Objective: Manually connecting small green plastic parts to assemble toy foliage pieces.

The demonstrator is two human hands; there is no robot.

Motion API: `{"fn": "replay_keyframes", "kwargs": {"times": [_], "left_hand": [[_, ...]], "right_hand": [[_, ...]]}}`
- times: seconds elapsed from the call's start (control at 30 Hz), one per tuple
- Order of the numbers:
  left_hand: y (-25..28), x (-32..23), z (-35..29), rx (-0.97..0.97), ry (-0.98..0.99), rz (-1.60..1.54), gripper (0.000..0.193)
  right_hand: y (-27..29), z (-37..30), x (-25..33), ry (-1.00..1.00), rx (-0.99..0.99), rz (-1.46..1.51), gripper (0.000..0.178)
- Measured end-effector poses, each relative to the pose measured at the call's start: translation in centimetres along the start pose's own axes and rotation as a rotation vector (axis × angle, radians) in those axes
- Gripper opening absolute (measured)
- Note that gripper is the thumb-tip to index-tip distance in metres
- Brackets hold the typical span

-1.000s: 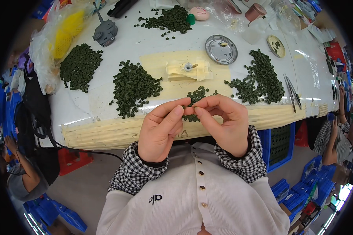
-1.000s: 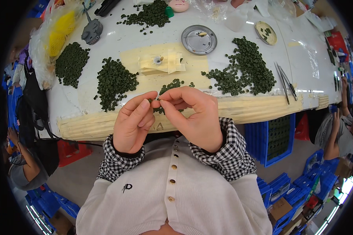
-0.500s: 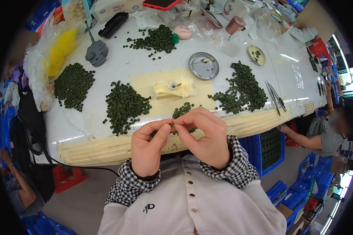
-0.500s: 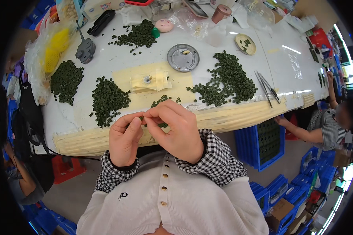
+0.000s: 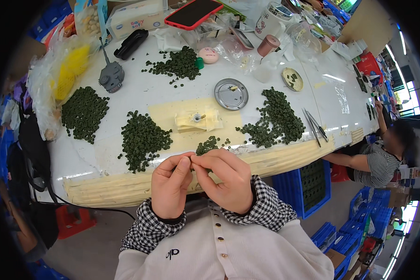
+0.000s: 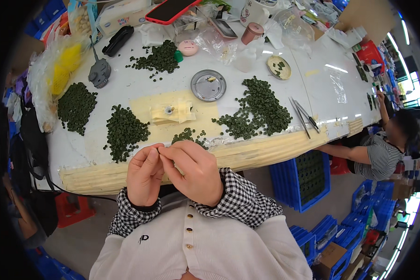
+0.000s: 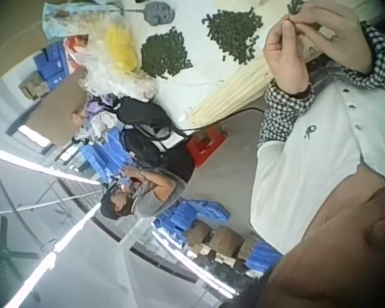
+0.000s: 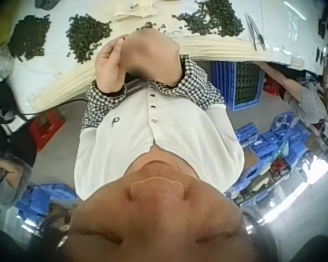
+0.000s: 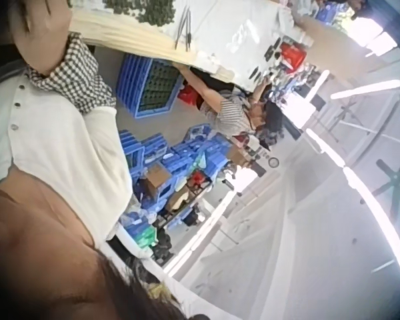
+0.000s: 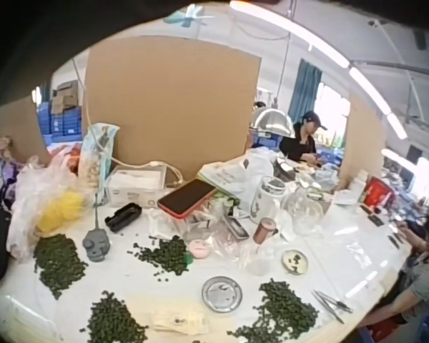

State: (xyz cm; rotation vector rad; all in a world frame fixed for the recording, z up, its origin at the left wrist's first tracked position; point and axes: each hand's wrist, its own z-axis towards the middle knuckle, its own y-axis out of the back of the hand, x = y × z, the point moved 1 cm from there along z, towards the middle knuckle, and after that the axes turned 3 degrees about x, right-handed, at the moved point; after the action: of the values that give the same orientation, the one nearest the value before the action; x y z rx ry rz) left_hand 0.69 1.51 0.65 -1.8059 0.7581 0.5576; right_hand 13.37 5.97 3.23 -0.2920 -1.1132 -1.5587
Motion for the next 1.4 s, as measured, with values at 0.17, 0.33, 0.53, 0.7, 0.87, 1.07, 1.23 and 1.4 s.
{"fn": "replay_keyframes", "kwargs": {"times": [0.17,0.33,0.53,0.7,0.87,1.07,1.23,1.4], "left_hand": [[0.3,0.0,0.1,0.156,0.155,-0.142,0.020],[1.4,0.0,0.0,0.376,0.233,-0.175,0.019],[0.9,-0.4,-0.2,0.345,0.280,-0.230,0.015],[1.0,-0.5,-0.3,0.264,0.152,-0.047,0.016],[1.0,-1.0,-0.4,0.231,0.097,0.074,0.013],[0.4,-1.1,-0.5,0.163,-0.030,0.238,0.012],[0.4,-0.9,-0.5,0.141,-0.032,0.278,0.011],[0.4,-0.7,-0.4,0.128,-0.119,0.363,0.009]], "right_hand": [[1.3,0.6,0.3,-0.097,0.086,0.204,0.012],[2.8,1.1,-0.5,-0.165,0.337,0.432,0.010],[2.3,0.8,-0.3,-0.033,0.251,0.311,0.014],[1.9,0.7,-0.9,0.052,0.202,0.181,0.018],[2.1,0.7,-0.9,0.003,0.227,0.230,0.015],[2.2,0.5,-1.3,-0.072,0.259,0.315,0.015],[2.2,0.4,-1.5,-0.082,0.268,0.340,0.013],[2.0,0.1,-1.6,-0.198,0.285,0.460,0.012]]}}
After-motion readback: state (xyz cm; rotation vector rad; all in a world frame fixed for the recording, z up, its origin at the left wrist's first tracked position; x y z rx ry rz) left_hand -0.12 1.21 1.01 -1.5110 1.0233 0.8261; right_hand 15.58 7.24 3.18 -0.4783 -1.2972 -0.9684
